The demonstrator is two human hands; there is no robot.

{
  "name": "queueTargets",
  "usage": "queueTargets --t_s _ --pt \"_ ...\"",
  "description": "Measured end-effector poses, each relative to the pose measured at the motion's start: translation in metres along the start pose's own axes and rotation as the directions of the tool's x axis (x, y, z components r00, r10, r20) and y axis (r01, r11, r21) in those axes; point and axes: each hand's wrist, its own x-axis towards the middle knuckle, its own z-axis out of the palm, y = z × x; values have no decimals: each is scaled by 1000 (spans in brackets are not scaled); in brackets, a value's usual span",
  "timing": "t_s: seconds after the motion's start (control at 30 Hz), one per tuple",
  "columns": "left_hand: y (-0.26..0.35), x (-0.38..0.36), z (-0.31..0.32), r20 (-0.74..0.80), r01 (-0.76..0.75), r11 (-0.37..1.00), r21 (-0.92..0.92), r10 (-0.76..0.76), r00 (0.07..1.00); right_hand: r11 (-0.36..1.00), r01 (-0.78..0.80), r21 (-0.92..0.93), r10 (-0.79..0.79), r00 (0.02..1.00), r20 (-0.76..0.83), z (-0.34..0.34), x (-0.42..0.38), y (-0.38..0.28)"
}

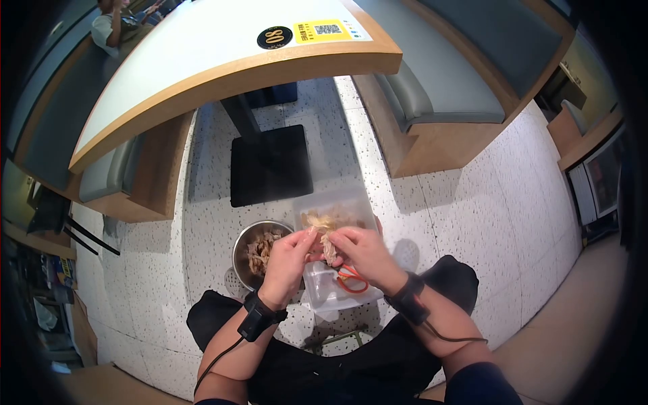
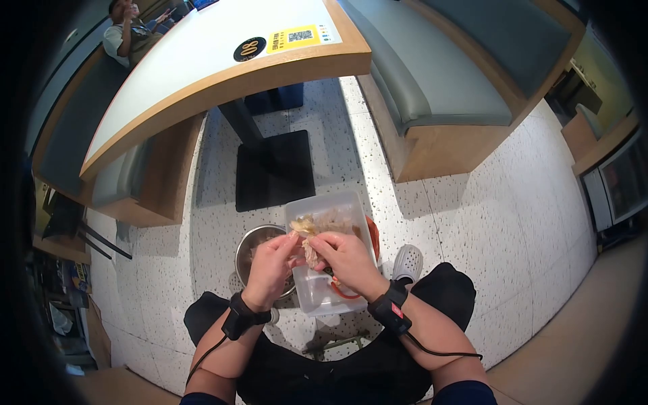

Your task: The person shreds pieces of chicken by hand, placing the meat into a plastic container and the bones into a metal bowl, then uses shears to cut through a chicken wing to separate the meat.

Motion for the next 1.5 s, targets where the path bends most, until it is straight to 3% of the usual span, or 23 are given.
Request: queueTargets --t_s 0.07,0.13,0.17,0.23,0.33,0.4,0.47,0.53,0.67,0.73,0.87,0.93,0.97,1.0,1.03,1.07,1.1,1.13,1.2,1.23,1.43,1.5 --pt "-1 -1 0 -52 49 998 30 -47 998 1000 -21 3 21 1000 -15 2 -1 -1" --pt "-6 -2 1 -21 -145 973 182 151 988 999 -46 11 46 998 -37 3 3 2" --pt "-8 -1 2 -21 -140 973 182 147 989 996 -16 90 21 999 -45 3 6 9" --pt "-12 -1 5 26 -350 878 325 362 932 986 11 169 -1 999 -55 2 8 13" --pt "-13 -3 8 18 -355 870 342 371 928 993 3 117 2 999 -41 0 5 10" --pt "-14 -3 7 -4 -301 905 302 316 949 999 -13 -30 13 1000 -22 1 1 5" --pt "-13 -2 4 -22 -245 934 259 260 965 1000 0 -6 0 1000 -14 4 0 11" --pt "-11 0 -3 126 -378 849 369 358 925 1000 12 19 -12 1000 -6 5 0 10" --pt "-7 -2 2 128 -391 862 322 369 920 1000 9 -16 -9 1000 18 6 0 9" --pt "-3 -7 10 75 -319 931 179 311 948 1000 18 -5 -18 1000 23 7 -1 11" --pt "-11 -6 3 93 -272 934 231 257 962 992 16 -128 -8 998 57 9 -2 11" --pt "-1 -11 6 107 -295 819 492 280 954 982 17 -186 -2 997 80 8 -2 14" --pt "-1 -10 5 106 -295 819 491 280 954 946 79 -314 -54 995 88 6 -1 20" --pt "-1 -8 5 176 -446 576 685 463 869 890 138 -435 -104 989 102 5 0 21" --pt "1 -7 4 291 -524 264 810 595 749 890 138 -435 -103 989 103 4 0 21" --pt "4 -8 2 290 -522 264 811 594 751 843 141 -519 -186 982 -35 3 1 19" --pt "12 -10 -1 413 -525 45 850 563 716 790 128 -599 -278 946 -165 3 1 13" --pt "16 -11 -2 526 -514 -177 839 504 685 791 127 -598 -277 946 -166 4 -1 6" --pt "16 -8 -3 553 -522 -226 822 535 638 587 442 -679 -647 759 -66 5 -4 -10" --pt "16 -9 -4 581 -533 -259 806 525 622 423 542 -726 -679 720 143 -3 -3 -11" --pt "18 -12 -3 669 -604 -308 735 477 570 384 575 -722 -560 767 313 -7 6 10" --pt "16 -13 -4 677 -616 -305 726 477 561 422 542 -727 -534 797 284 -9 5 8"
